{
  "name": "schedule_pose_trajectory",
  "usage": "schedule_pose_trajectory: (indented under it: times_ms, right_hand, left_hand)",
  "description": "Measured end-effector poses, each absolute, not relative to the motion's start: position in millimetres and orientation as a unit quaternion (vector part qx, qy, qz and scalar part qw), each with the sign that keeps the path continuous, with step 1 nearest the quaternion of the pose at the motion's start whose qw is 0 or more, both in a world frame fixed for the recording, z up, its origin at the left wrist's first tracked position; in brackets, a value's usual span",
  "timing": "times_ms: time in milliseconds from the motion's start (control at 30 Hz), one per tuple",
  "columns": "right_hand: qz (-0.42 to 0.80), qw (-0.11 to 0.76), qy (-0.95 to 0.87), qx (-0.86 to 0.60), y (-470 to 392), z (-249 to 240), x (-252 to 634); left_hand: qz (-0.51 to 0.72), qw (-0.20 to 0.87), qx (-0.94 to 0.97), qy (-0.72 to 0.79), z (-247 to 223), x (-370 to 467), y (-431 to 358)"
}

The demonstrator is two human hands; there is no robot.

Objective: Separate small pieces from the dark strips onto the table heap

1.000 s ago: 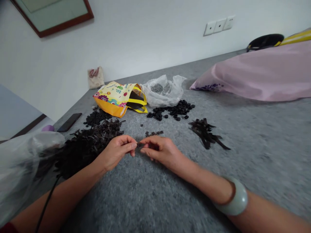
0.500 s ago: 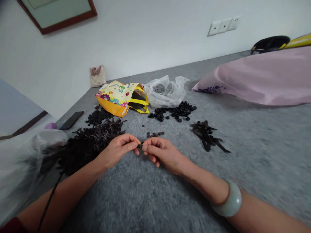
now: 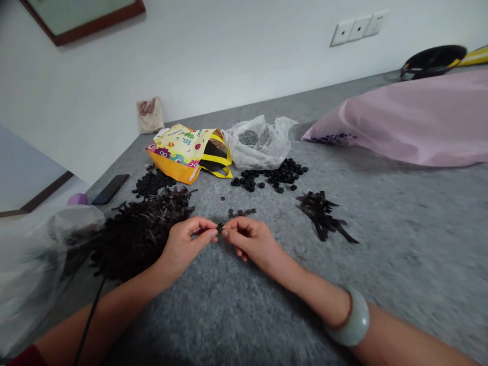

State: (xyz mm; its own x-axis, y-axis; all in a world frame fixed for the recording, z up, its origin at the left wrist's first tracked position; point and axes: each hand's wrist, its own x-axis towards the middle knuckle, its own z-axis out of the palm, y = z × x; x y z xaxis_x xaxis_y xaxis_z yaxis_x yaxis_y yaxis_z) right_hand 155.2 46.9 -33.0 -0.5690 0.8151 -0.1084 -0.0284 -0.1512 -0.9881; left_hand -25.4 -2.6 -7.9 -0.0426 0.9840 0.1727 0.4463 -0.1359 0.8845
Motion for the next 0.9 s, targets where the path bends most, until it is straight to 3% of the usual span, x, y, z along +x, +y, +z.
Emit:
schedule_pose_trajectory:
  times_ms: [133,333,500,900]
  right_hand:
    - [0.651,0.318,-0.607,-0.327,47,-31,156]
    - [0.514,0.358,-0.708,-0.326,45,-28,158]
    - [0.577,0.375,-0.639,-0.344,48,-33,159]
    - [0.630,0.299,-0.619,-0.363,45,-28,158]
  left_hand:
    - [0.442,0.417,0.547,0.576,-8,-24,0]
    - [0.452,0.532,0.471,0.539,-16,-22,-1]
    - [0.481,0.568,0.419,0.520,-19,-23,2]
    - [0.454,0.576,0.423,0.531,-19,-26,5]
